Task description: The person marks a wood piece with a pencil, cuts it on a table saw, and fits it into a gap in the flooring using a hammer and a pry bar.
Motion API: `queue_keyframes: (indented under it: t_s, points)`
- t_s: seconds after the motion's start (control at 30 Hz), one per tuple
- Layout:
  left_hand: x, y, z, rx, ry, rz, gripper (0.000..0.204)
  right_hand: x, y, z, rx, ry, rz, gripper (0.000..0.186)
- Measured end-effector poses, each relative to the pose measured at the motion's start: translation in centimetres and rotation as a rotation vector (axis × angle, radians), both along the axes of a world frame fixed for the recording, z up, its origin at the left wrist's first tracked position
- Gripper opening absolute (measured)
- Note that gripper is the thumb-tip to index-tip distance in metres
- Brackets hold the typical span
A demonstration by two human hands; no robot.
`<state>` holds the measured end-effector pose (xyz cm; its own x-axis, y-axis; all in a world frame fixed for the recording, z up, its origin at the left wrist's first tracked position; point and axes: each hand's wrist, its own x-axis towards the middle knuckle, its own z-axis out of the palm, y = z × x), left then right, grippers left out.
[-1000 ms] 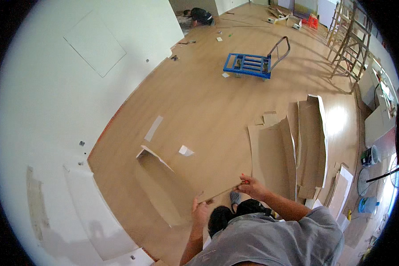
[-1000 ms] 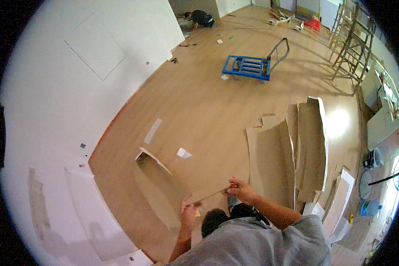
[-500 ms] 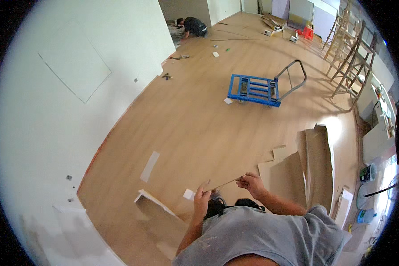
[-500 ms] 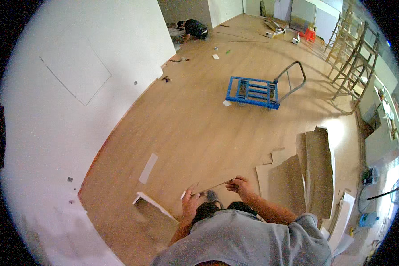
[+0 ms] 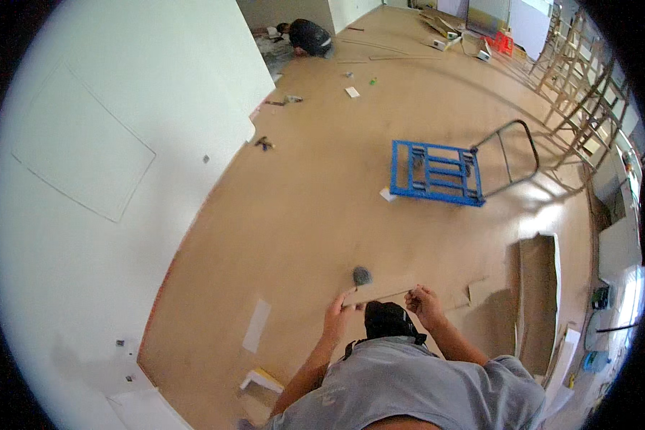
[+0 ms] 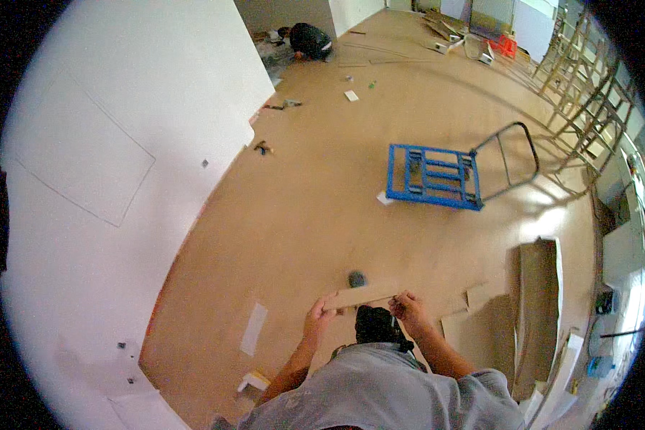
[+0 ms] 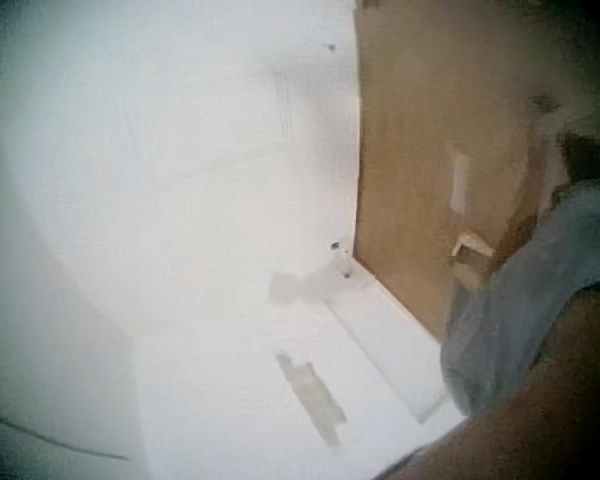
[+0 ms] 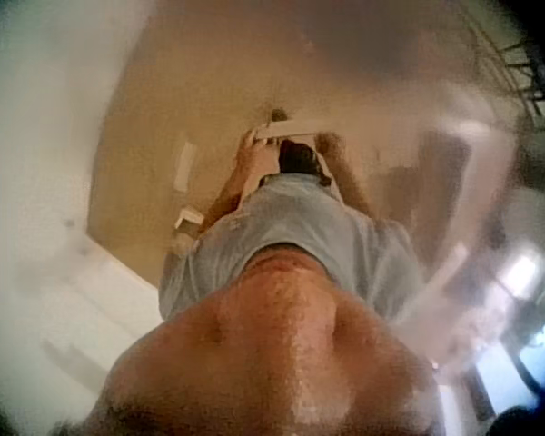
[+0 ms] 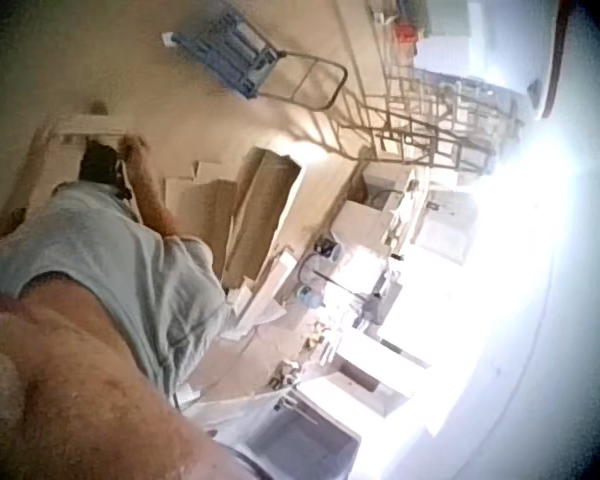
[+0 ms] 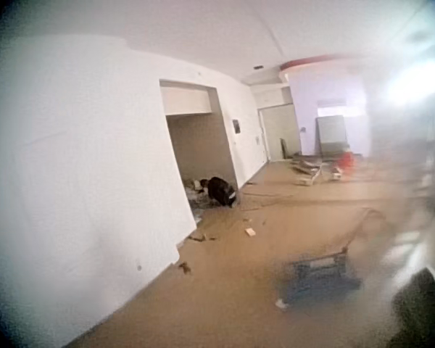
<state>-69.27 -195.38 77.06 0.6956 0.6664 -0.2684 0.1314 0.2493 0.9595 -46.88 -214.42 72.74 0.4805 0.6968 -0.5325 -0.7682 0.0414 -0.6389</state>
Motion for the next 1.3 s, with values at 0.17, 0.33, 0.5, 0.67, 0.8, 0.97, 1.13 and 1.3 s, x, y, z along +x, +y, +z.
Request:
queue_keyframes:
  t_s: [0.17,0.33,0.5,0.67,0.8,0.97,1.13,1.3]
  points:
    - [5.3,14.0,2.8,-0.119,-0.034,0.184,0.045,6.5,20.2,2.0,-0.23,0.073,0.026,0.016]
    - [10.7,26.0,5.1,0.133,-0.007,0.314,0.04,12.0,37.8,4.6,-0.199,-0.028,0.105,0.019]
    - [18.0,39.1,2.4,0.213,-0.027,0.363,0.04,19.0,51.4,0.0,-0.232,-0.144,0.025,0.02]
    - [23.6,56.3,-2.4,0.166,0.025,0.276,0.04,28.9,60.2,-2.9,-0.377,-0.298,-0.06,0.02]
    - [29.6,69.9,0.9,0.118,0.037,0.167,0.042,37.2,61.0,-6.0,-0.699,-0.425,-0.013,0.022]
    - [36.7,84.0,2.2,0.139,0.084,0.048,0.043,42.3,64.3,-7.5,-0.723,-0.417,-0.106,0.025]
    - [43.6,95.5,-1.3,-0.053,-0.039,0.027,0.044,45.6,79.6,-6.2,-0.591,-0.369,-0.012,0.028]
    - [51.5,104.4,-2.5,0.028,0.066,0.025,0.043,54.7,100.2,-7.3,-0.374,-0.355,0.269,0.03]
